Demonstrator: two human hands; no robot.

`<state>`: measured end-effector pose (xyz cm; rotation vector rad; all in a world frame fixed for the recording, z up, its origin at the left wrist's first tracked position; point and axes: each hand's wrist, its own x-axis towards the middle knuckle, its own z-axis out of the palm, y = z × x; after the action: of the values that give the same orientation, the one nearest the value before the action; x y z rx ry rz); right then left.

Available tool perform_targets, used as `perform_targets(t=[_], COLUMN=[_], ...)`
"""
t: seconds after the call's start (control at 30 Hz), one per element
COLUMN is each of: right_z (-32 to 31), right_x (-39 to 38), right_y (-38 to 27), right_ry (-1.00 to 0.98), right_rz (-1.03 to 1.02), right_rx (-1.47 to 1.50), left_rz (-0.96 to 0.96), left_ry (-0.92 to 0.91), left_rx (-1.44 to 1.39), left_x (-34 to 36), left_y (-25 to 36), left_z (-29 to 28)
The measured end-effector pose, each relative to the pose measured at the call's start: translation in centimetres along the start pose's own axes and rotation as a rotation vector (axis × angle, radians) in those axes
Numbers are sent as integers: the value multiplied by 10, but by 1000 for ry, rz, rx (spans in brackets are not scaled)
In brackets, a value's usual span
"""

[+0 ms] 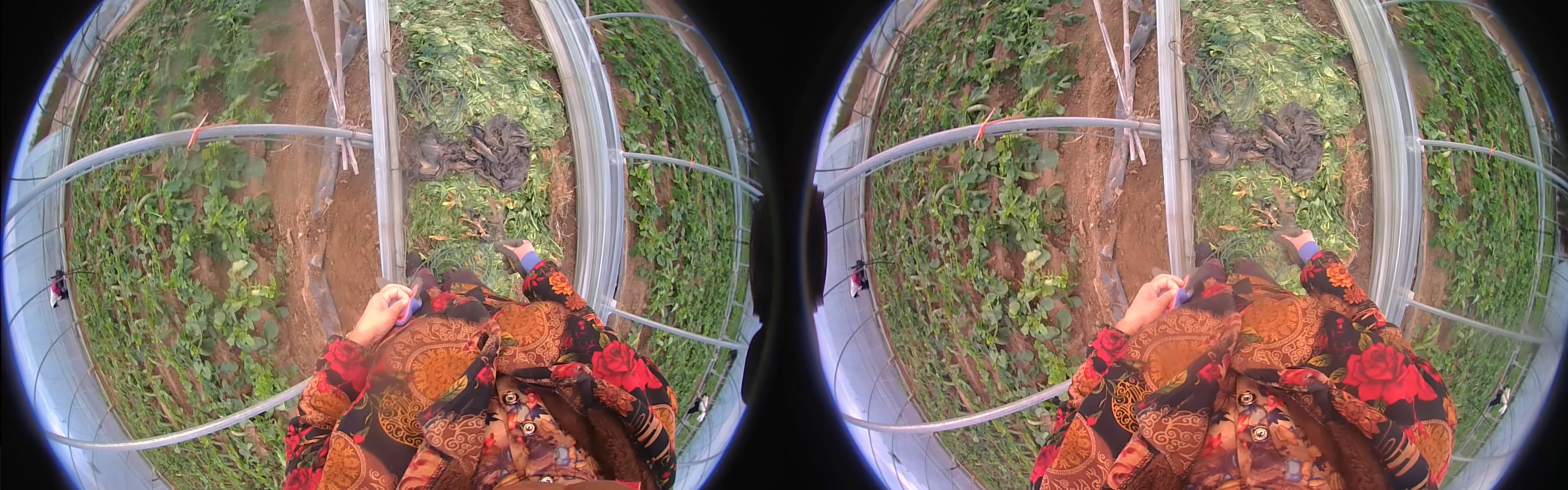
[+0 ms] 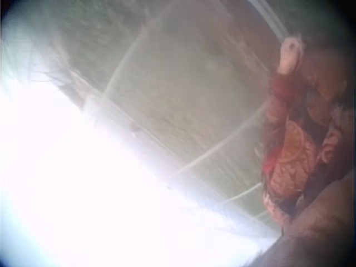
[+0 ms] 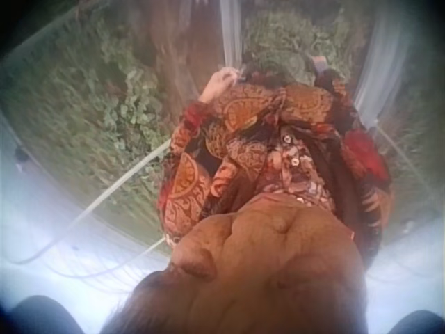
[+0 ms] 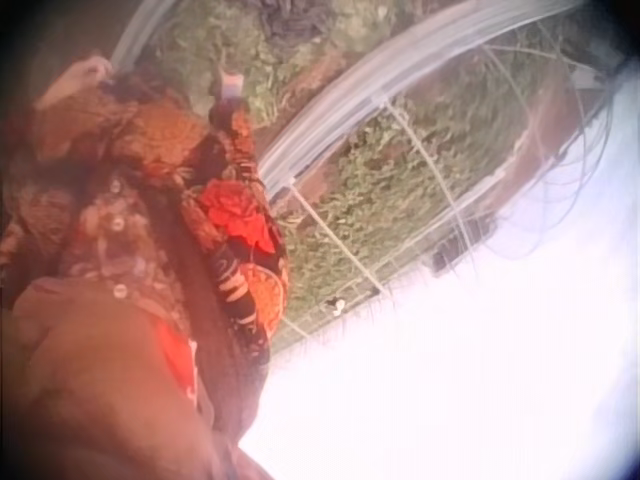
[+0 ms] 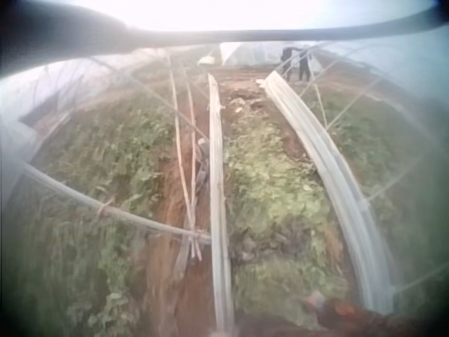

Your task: The person works inside a greenhouse, using a knife to cut and remove a damaged section of the plastic covering. They then pull the plastic sheeting back over the metal frame and secure it with bricks.

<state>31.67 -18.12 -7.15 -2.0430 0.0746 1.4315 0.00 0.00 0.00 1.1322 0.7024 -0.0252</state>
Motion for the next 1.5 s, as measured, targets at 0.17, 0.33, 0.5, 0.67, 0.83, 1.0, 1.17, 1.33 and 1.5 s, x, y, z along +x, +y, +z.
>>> perform_targets(t=[0.17,0.33,0.5,0.67,0.83,1.0,1.17,1.33,1.5], right_z=[34,30,-13,-47,-64,-100,-137,-141,-121], right_x=[-9,3,51,99,125,142,135,121,139], right_y=[-39,-55,-63,-102,-150,-179,-216,-253,-256], right_ry=[-162,-264,-291,-234,-574,-450,-286,-142,-111], right_rz=[-175,-189,-85,-242,-479,-743,-715,-939,-964], right_rx=[-65,-34,-137,-270,-316,-453,-525,-690,-702], left_rz=[-320,17,61,84,82,240,335,376,355], left_ry=[-38,5,88,648,841,900,729,647,615], left_rx=[-176,24,-6,-417,-234,-451,-726,-735,-420], left_x=[6,13,33,89,196,285,324,356,383], left_y=[-6,-1,14,40,65,86,116,130,119], left_z=[1,4,21,52,93,132,154,164,166])
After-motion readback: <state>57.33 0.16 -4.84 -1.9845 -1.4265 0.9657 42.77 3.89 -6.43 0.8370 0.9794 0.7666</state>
